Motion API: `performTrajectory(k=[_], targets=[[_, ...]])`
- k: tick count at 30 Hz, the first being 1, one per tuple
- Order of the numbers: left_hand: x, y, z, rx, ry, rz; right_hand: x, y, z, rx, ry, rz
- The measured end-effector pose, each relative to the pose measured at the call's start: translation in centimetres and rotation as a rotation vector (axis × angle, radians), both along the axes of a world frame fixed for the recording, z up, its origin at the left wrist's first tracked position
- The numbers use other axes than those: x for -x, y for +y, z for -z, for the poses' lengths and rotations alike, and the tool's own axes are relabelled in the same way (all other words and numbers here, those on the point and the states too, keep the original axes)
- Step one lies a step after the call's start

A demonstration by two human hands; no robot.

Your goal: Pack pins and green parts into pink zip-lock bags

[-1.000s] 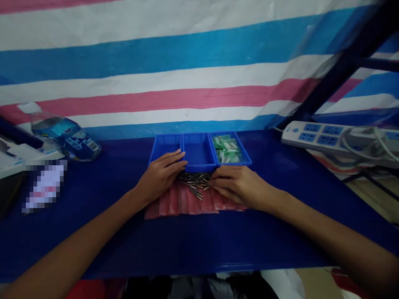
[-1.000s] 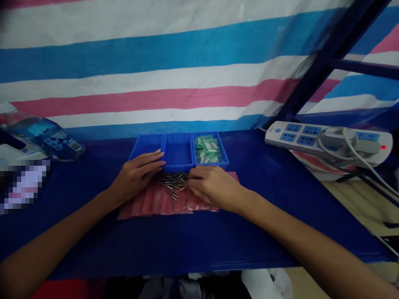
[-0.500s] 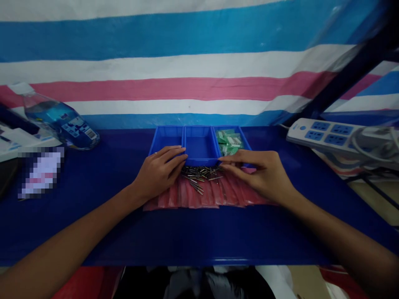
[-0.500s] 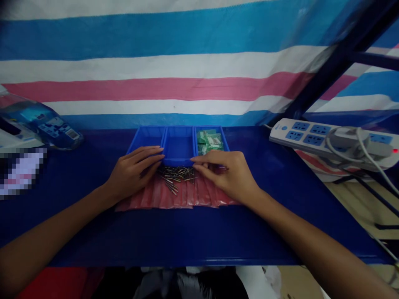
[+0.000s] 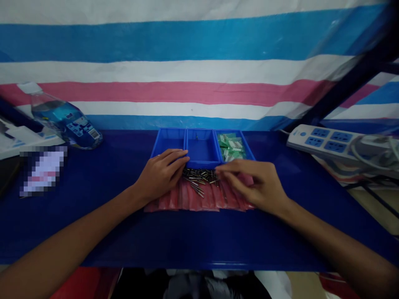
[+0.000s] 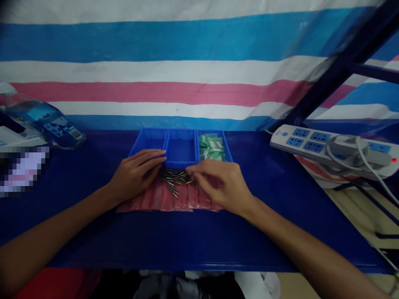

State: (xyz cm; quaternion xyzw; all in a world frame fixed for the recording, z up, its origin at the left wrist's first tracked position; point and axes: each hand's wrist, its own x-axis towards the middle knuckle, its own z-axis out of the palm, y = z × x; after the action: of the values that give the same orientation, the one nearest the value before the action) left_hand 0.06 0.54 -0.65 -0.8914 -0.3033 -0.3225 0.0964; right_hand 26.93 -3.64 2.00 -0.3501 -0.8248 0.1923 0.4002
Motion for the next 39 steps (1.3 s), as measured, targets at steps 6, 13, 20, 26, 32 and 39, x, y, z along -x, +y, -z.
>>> performTrajectory(k=[6, 13, 20, 26, 32, 39], targets=[[0.0, 0.0, 0.0, -0.014, 0.002, 0.010, -0.2, 0.7, 1.6, -0.183, -0.582, -0.137], [0.0, 0.0, 0.1, -0.039, 0.014, 0.007, 0.1, 0.4, 0.3, -0.023, -0.185, -0.007], [0.0, 0.0, 0.2, -0.035, 0.017, 0.004, 0.0, 0.1, -0.8, 0.344, 0.276, 0.147], [-0.1, 0.1, 0.2, -0.028, 0.015, -0.002, -0.3, 0.4, 0.2, 0.116, -0.133, 0.085], [-0.1, 0.0, 0.2, -0.034, 0.000, 0.007, -0.2, 0.9, 2.5, -0.103, -0.561, -0.031], [0.0, 0.0, 0.3, -0.034, 0.016, -0.002, 0.2, 0.6, 1.1, 0.096, -0.197, 0.049]])
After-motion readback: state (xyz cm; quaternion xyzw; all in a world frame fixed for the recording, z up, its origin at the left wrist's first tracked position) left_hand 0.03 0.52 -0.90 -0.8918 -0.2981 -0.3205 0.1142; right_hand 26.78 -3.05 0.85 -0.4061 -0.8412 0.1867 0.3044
